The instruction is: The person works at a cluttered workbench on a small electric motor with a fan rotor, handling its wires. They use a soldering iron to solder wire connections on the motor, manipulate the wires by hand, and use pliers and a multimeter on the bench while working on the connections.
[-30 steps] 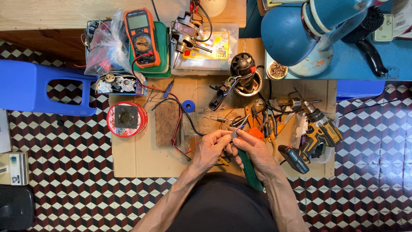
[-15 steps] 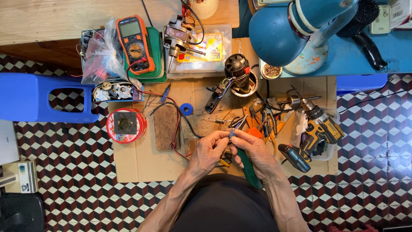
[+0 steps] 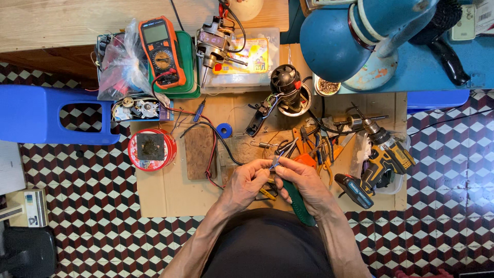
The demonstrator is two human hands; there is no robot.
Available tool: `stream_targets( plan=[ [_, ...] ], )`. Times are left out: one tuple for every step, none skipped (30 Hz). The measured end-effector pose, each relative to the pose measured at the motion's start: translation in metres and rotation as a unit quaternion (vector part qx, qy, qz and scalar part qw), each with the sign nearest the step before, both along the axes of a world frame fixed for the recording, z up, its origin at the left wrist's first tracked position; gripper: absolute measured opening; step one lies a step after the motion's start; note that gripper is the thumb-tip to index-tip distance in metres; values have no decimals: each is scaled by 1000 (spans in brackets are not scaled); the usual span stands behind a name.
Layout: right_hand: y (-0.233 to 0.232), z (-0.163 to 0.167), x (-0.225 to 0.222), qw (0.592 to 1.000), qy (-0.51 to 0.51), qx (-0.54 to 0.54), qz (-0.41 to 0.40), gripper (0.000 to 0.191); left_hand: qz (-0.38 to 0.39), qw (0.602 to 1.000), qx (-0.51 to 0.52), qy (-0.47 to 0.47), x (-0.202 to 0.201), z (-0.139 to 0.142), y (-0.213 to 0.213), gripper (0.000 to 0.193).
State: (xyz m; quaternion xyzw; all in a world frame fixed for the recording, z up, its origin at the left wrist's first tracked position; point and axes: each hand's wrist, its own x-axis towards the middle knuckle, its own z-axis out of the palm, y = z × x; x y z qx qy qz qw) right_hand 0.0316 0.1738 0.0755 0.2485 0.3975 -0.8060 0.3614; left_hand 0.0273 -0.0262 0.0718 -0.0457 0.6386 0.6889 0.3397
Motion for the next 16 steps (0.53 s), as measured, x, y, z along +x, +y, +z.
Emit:
stream_targets(
  plan=[
    [0,0,0,1000,1,5,4,43,-2,1000,0,3,0,-1,-1,36],
    [-1,0,0,1000,0,9,4,43,-4,1000,-1,6,0,-2,-3,37],
    [-2,1,-1,1000,0,12,6,43,-5,1000,-1,10,-1,-3,-4,37],
    [-3,1,-2,1000,-1,16,7,44,-4,1000,7,8,-1,-3,-5,37],
    [-3,2,-2,1000,-2,20,10,43,-4,1000,16,6,-1,-3,-5,37],
    [-3,2,-3,1000,-1,23,13,43,-4,1000,24,5,-2,-3,-5,37],
    [-4,3,-3,1000,-1,27,16,42,-5,1000,15,-6,-3,-3,-6,37],
    [-5,4,-4,999,5,39,21,42,-5,1000,6,-17,-4,-3,-6,37],
    [-6,4,-4,998,10,52,26,41,-5,1000,-3,-28,-4,-3,-5,37],
    [-6,4,-4,997,17,66,31,41,0,999,-7,-33,-5,-4,-4,36],
    [-6,5,-4,997,15,62,30,41,4,999,-12,-39,-4,-4,-4,35],
    [-6,4,-5,998,13,59,29,40,8,999,-18,-45,-3,-5,-4,34],
    [-5,4,-6,998,12,55,28,40,16,999,1,-41,-4,-6,-3,34],
    [-6,3,-5,998,17,57,27,41,24,999,19,-37,-4,-8,-3,33],
    [-8,2,-4,998,22,59,27,41,33,998,38,-34,-3,-10,-4,33],
    [-9,2,-3,997,27,61,28,41,28,999,25,-31,-3,-12,-4,33]
  ],
)
